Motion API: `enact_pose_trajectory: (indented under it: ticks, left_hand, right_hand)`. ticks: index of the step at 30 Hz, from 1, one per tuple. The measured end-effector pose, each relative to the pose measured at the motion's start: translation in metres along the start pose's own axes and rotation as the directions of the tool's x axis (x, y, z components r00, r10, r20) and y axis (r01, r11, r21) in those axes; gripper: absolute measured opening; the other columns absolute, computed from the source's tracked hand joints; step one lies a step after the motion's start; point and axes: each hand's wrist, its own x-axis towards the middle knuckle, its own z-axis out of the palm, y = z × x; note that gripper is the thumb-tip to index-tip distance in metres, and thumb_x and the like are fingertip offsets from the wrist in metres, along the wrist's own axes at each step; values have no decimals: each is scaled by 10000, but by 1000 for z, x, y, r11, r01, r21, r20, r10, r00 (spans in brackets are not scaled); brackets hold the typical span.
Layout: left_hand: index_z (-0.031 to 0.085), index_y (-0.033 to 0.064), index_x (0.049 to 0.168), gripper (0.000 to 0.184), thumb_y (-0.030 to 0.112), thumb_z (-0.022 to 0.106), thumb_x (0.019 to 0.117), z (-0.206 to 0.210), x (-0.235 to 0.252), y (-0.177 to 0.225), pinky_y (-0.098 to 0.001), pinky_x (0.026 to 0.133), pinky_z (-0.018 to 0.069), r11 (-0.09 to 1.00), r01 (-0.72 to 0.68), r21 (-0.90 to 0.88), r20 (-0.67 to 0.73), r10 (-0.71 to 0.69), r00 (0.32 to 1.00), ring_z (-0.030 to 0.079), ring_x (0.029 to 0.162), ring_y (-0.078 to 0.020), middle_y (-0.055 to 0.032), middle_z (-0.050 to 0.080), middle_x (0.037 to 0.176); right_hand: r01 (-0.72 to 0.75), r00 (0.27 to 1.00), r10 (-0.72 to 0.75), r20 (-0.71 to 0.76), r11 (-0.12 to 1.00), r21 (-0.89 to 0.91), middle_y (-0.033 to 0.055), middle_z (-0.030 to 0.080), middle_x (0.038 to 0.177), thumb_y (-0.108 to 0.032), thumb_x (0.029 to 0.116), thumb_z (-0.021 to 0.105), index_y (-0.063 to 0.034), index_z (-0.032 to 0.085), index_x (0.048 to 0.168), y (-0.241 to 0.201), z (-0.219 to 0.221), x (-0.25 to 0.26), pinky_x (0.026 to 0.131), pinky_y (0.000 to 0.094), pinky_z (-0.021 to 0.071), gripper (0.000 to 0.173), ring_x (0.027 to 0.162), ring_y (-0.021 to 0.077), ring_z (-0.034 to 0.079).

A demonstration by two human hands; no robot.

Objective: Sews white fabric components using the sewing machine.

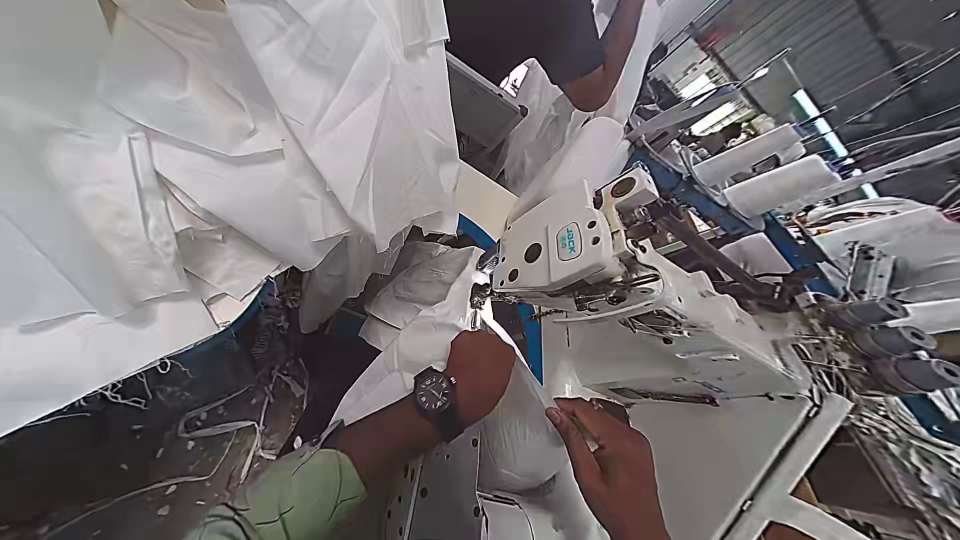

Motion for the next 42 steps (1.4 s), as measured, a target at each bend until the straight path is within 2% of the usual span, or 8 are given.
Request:
enact_pose_trajectory:
  ticks: [5, 9, 11, 17, 22, 33, 37, 42]
  left_hand:
    - [431, -24, 1515, 536, 177, 556, 1034, 45, -46, -13, -536, 686, 552, 989, 109, -102, -343, -138, 929, 715, 746, -407, -189, 704, 771]
    - [769, -18, 1039, 269, 141, 589, 917, 101, -49, -47, -451, 425, 479, 938, -292, -189, -752, 53, 657, 610, 442, -274, -98, 596, 531]
    - [687, 24, 795, 208, 106, 543, 921, 96, -42, -57, -457, 449, 457, 898, -370, -236, -715, 98, 692, 619, 483, -273, -102, 576, 538]
    - [706, 8, 815, 186, 60, 559, 916, 99, -54, -61, -415, 524, 499, 816, -420, -396, -680, 47, 732, 646, 567, -234, -107, 634, 629]
    - [693, 43, 712, 224, 105, 584, 898, 113, -45, -62, -279, 494, 415, 846, -452, -281, -825, 28, 565, 507, 503, -146, -37, 484, 557]
    - [649, 62, 632, 233, 101, 598, 856, 91, 10, -64, -314, 513, 399, 945, -324, 34, -947, 134, 291, 533, 489, -172, -41, 539, 530]
    - [699, 55, 700, 222, 141, 607, 883, 83, 23, -69, -345, 532, 448, 956, -290, 42, -928, 145, 343, 586, 538, -201, -51, 568, 573]
    - [776, 17, 1042, 205, 114, 607, 979, -35, 11, -83, -506, 777, 568, 935, -351, -37, -661, 241, 710, 712, 863, -306, -159, 724, 923]
  right_hand:
    - [-14, 999, 8, -44, 988, -153, 134, 714, 727, -138, 920, 610, 0, 771, 855, -25, 25, -30, 545, 363, 551, 222, 610, 257, 698]
    - [59, 992, -72, -108, 991, -120, 82, 663, 687, -116, 913, 598, -38, 731, 819, -66, 51, -34, 570, 237, 518, 181, 619, 169, 651]
    - [71, 986, -88, -144, 990, -123, 54, 630, 666, -123, 914, 582, -62, 715, 813, -83, 58, -28, 556, 207, 480, 177, 607, 144, 612]
    - [69, 978, -88, -189, 992, -105, 47, 589, 635, -162, 887, 617, -75, 761, 836, -85, 64, -25, 586, 179, 449, 176, 610, 125, 571]
    - [69, 961, -62, -270, 998, 15, 68, 592, 909, -171, 943, 631, -122, 743, 881, -71, 81, -16, 847, 97, 447, 137, 909, 57, 573]
    - [52, 931, -22, -365, 996, 74, 122, 782, 939, -89, 913, 552, -41, 667, 765, -50, 108, 17, 871, 185, 550, 194, 956, 135, 746]
    - [-17, 952, 15, -307, 1000, -2, 144, 783, 1024, -101, 940, 526, 2, 742, 891, -49, 110, 30, 847, 273, 584, 244, 973, 218, 762]
    - [-45, 955, 30, -294, 998, -43, 160, 762, 1120, -104, 927, 537, -1, 739, 904, -46, 116, 34, 785, 344, 604, 228, 997, 264, 757]
